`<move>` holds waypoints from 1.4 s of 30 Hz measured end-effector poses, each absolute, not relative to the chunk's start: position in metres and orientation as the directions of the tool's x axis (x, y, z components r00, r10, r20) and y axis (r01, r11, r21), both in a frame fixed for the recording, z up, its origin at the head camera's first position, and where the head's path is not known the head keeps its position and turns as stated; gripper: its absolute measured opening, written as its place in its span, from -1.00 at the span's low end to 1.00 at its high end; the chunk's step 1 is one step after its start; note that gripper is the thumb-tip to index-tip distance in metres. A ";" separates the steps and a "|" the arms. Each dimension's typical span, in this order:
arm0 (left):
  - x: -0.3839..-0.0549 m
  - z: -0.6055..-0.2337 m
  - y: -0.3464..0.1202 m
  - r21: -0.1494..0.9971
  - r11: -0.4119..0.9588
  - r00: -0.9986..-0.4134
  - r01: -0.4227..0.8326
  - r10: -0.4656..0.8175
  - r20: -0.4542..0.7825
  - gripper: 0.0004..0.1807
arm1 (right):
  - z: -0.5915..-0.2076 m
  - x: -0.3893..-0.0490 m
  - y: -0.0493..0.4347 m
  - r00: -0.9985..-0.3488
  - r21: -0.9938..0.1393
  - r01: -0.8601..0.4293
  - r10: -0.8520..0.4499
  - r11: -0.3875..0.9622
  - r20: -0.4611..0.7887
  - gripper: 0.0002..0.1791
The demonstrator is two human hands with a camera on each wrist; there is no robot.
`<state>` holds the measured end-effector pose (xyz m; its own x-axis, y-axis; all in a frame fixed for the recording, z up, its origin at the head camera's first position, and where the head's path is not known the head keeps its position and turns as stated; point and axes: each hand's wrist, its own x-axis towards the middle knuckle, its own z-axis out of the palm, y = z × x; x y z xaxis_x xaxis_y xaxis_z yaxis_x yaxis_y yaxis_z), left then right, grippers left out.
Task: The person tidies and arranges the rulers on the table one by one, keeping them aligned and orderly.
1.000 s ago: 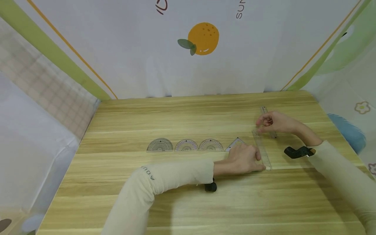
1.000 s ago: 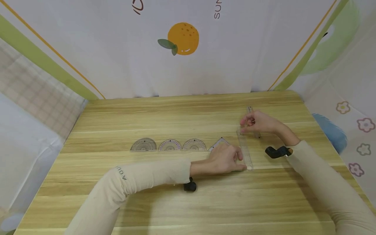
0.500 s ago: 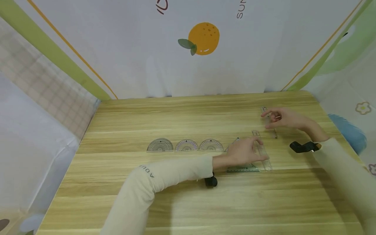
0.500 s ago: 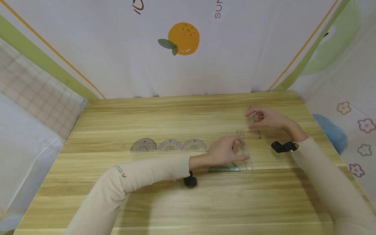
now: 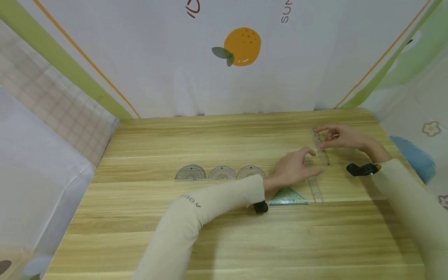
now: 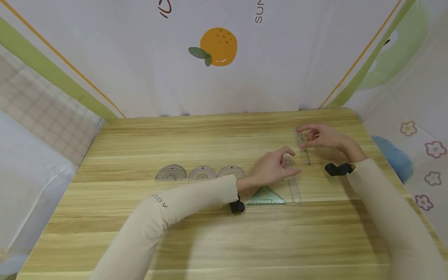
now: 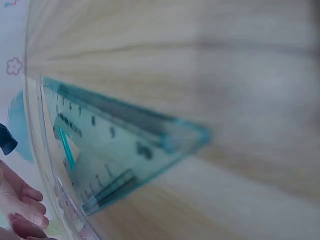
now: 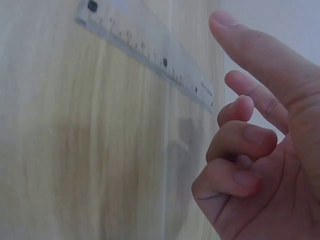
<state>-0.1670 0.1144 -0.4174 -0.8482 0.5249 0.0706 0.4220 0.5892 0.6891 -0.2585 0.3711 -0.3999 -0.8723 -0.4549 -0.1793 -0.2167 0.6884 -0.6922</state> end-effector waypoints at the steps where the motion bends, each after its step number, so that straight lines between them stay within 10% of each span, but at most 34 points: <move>1: -0.169 -0.417 0.117 0.684 0.601 -0.855 0.414 0.515 0.063 -0.42 | -0.400 -0.260 0.372 -0.872 -0.690 -0.219 -0.455 0.690 -0.178 -0.36; 42: -0.198 -0.429 0.181 0.508 0.840 -0.974 0.189 0.227 -0.012 -0.14 | -0.399 -0.290 0.375 -0.884 -0.606 -0.185 -0.400 0.774 -0.242 -0.24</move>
